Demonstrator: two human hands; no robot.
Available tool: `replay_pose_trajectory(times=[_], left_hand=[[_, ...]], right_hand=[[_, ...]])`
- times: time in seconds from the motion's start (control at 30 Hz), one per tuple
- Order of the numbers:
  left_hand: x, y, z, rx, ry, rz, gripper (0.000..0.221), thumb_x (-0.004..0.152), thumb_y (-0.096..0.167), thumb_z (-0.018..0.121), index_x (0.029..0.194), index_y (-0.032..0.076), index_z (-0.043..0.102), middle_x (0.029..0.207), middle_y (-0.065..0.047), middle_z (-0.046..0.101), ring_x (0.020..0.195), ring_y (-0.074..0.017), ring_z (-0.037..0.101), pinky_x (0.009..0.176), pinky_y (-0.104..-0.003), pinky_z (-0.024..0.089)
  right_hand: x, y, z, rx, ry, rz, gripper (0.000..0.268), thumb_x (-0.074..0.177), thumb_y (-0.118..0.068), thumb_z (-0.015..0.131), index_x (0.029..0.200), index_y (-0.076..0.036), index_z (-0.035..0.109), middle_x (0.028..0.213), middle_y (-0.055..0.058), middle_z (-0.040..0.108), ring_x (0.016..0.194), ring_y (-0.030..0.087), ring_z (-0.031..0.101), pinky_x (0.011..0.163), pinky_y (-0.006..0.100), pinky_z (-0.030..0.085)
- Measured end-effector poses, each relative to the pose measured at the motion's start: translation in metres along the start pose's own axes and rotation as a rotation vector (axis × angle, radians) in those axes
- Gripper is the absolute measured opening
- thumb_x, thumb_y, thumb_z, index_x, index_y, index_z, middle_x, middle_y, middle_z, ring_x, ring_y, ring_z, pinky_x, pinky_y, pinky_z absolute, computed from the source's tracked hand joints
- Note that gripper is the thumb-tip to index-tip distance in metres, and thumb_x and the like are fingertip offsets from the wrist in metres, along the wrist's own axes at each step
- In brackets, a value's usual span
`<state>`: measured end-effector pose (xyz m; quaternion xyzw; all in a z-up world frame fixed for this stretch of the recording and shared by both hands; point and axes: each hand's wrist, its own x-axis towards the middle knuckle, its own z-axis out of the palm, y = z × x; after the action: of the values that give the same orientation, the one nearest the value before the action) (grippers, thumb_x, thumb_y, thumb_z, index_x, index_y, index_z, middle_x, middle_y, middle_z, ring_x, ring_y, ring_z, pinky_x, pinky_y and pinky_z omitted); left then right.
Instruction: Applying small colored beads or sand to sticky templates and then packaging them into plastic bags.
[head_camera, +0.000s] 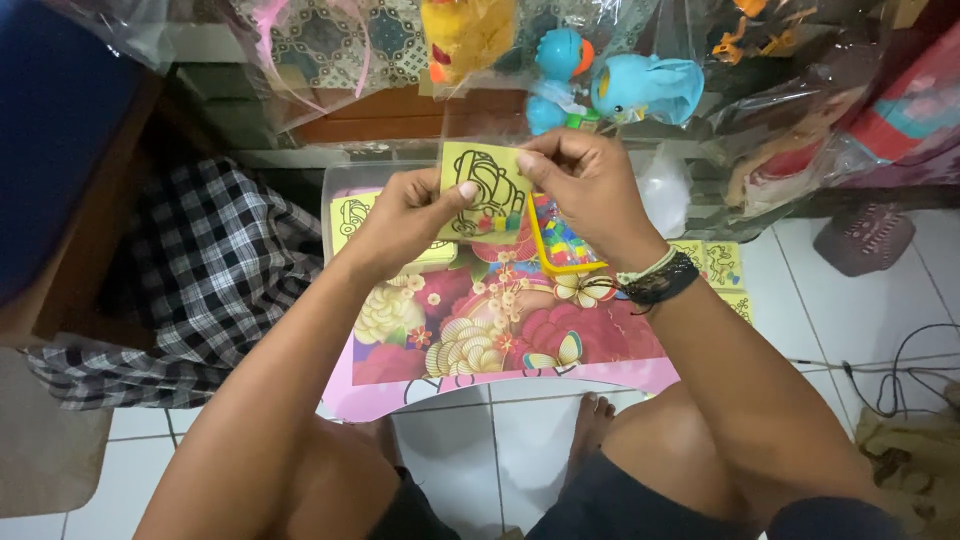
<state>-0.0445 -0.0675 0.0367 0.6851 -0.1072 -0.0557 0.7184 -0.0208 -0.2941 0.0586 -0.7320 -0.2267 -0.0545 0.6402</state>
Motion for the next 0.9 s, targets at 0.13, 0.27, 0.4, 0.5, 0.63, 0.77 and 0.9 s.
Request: replay_pose_trajectory(times=[0.13,0.27,0.4,0.5,0.63,0.77,0.9], left_hand=[[0.002,-0.005,0.005,0.101,0.108,0.145,0.013,0.097,0.019,0.075,0.096,0.006,0.074,0.072,-0.001,0.066,0.07,-0.0068,0.058,0.059,-0.03,0.061],[0.004,-0.002,0.007,0.146,0.167,0.229,0.01,0.102,0.02,0.071,0.101,0.014,0.079,0.066,0.006,0.051,0.074,-0.0018,0.045,0.061,-0.019,0.047],[0.007,-0.006,0.006,0.099,0.153,0.243,0.015,0.105,0.017,0.065,0.1,0.01,0.078,0.064,0.003,0.059,0.067,-0.0029,0.047,0.064,-0.02,0.045],[0.004,0.001,0.01,0.06,0.167,0.249,0.022,0.107,0.02,0.06,0.1,0.009,0.077,0.065,0.003,0.06,0.066,-0.0028,0.049,0.064,-0.02,0.046],[0.005,0.001,0.012,0.011,0.169,0.316,0.023,0.109,0.018,0.056,0.113,0.004,0.074,0.071,0.001,0.062,0.074,-0.005,0.052,0.072,-0.023,0.051],[0.006,-0.002,0.003,0.106,0.094,0.465,0.063,0.112,0.0,0.054,0.164,0.024,0.027,0.121,-0.014,0.076,0.083,-0.0051,0.052,0.077,-0.02,0.044],[0.007,-0.003,0.005,0.231,0.027,0.528,0.038,0.1,-0.004,0.067,0.13,0.02,0.065,0.1,-0.006,0.066,0.067,-0.0062,0.048,0.064,-0.021,0.043]], right_hand=[[-0.003,0.0,0.004,-0.051,-0.044,-0.001,0.007,0.095,-0.007,0.078,0.1,-0.003,0.077,0.074,0.004,0.068,0.072,0.004,0.058,0.065,0.018,0.05],[-0.004,0.015,0.007,-0.004,-0.058,0.102,0.012,0.095,-0.009,0.077,0.104,-0.002,0.077,0.08,0.003,0.07,0.074,0.003,0.061,0.066,0.017,0.054],[0.001,0.021,0.007,0.033,-0.015,0.089,0.012,0.1,-0.014,0.073,0.102,-0.003,0.077,0.08,0.004,0.072,0.076,0.004,0.064,0.067,0.02,0.059],[0.003,0.022,0.009,0.087,0.016,0.127,0.012,0.1,-0.013,0.072,0.1,-0.002,0.077,0.08,0.005,0.072,0.074,0.006,0.065,0.066,0.021,0.06],[0.002,0.026,0.009,0.187,0.048,0.167,0.015,0.101,-0.013,0.07,0.098,0.001,0.076,0.081,0.008,0.073,0.073,0.009,0.068,0.065,0.023,0.062],[0.007,0.045,0.0,0.229,0.077,0.207,0.015,0.102,-0.014,0.069,0.099,0.0,0.075,0.082,0.007,0.074,0.072,0.009,0.071,0.064,0.023,0.063],[0.007,0.036,0.003,0.269,0.102,0.279,0.016,0.101,-0.015,0.069,0.1,-0.001,0.076,0.083,0.005,0.074,0.073,0.009,0.072,0.063,0.021,0.062]])
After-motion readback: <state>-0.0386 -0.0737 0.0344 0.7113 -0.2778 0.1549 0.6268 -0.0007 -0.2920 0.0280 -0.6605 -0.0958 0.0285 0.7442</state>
